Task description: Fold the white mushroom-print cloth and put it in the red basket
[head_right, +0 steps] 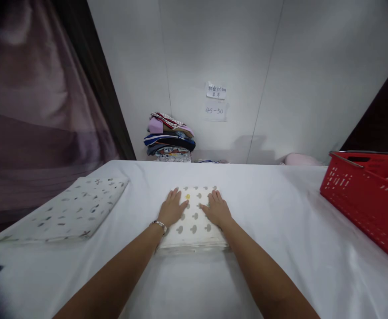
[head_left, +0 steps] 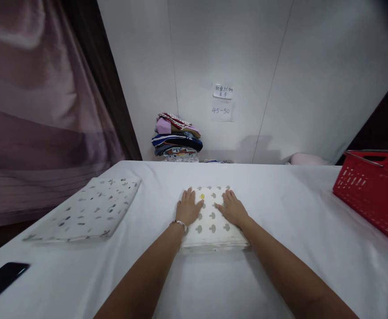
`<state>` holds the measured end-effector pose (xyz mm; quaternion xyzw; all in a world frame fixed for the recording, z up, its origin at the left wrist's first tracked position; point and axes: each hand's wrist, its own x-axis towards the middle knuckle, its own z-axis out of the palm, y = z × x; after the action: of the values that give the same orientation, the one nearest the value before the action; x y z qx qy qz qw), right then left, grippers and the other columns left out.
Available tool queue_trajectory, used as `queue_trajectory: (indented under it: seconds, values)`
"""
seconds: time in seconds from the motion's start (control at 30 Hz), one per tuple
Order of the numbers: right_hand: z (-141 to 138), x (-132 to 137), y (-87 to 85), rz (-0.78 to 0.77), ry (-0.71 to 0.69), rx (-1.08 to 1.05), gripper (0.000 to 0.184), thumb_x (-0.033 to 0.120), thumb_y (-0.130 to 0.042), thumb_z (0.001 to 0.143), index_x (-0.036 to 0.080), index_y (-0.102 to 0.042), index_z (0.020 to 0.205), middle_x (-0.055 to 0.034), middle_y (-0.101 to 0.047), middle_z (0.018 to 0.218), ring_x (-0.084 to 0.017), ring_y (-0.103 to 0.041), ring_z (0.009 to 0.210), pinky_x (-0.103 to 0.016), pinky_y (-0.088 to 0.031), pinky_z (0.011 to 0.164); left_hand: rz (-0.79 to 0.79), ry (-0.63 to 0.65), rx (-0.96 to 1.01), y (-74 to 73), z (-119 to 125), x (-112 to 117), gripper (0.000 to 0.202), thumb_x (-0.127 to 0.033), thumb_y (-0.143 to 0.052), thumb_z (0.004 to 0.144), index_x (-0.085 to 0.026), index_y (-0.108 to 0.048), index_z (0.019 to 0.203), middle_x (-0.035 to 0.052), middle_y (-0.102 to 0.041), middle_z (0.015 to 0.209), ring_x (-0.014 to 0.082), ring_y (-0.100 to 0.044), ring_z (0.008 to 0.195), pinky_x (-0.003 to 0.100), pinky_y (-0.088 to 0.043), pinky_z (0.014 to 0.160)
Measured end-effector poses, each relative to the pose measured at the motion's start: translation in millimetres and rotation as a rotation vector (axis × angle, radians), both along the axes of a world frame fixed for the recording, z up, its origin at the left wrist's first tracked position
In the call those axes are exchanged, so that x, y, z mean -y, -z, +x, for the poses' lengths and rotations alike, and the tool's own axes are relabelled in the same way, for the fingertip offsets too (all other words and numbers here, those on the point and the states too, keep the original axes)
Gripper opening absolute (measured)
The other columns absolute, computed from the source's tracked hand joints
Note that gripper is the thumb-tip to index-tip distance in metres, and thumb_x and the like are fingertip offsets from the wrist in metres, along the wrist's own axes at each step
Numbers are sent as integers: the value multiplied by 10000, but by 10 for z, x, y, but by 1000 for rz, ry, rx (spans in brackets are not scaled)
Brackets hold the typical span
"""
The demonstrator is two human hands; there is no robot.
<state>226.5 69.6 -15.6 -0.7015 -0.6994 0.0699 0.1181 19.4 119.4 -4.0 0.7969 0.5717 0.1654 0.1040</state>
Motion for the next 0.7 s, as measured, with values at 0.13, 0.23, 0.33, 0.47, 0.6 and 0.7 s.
queue_trajectory:
  seconds: [0.13,0.23,0.33,0.47,0.6,0.7]
  values:
    - [-1,-3,1,12,4,-27,715,580,-299,882,96,-285,1408,-141,-151,1511,-257,-36,1396,-424,-233,1066,22,20,38,42,-34,4,569,-499,-369,876,-205,-359,1362,82,-202,1508,273,-129,1387,469,-259,1056]
    - [3,-8,-48,7,-2,-128,709,558,-374,865,97,-314,1400,-143,-158,1508,-255,-29,1397,-422,-221,1080,22,-15,67,-40,-31,34,551,-482,-397,866,-210,-380,1345,100,-211,1503,284,-169,1378,457,-290,1040]
    - [48,34,-97,-2,21,-228,667,509,-411,861,121,-338,1398,-124,-171,1508,-244,-72,1396,-408,-225,1090,-13,-110,91,-151,-45,115,576,-457,-397,869,-153,-350,1355,172,-242,1477,307,-317,1316,441,-333,1007]
    - [176,260,-45,28,141,-372,639,459,-373,877,167,-267,1435,-114,-274,1475,-249,-277,1344,-420,-307,1055,-125,-191,216,-251,-169,286,612,-441,-423,860,-78,-321,1342,221,-444,1337,306,-449,1222,402,-377,960]
    - [269,625,68,40,202,-754,730,432,-476,821,209,-194,1456,-110,-486,1340,-243,-521,1162,-417,-427,953,-307,-259,335,-255,-376,431,622,-515,-472,820,-102,-381,1277,205,-554,1223,305,-544,1118,386,-420,891]
    - [249,863,69,22,205,-868,796,420,-536,780,193,-186,1458,-138,-499,1322,-251,-559,1112,-402,-457,913,-400,-289,386,-237,-498,504,659,-518,-518,793,-92,-376,1276,214,-507,1285,292,-535,1139,345,-447,855]
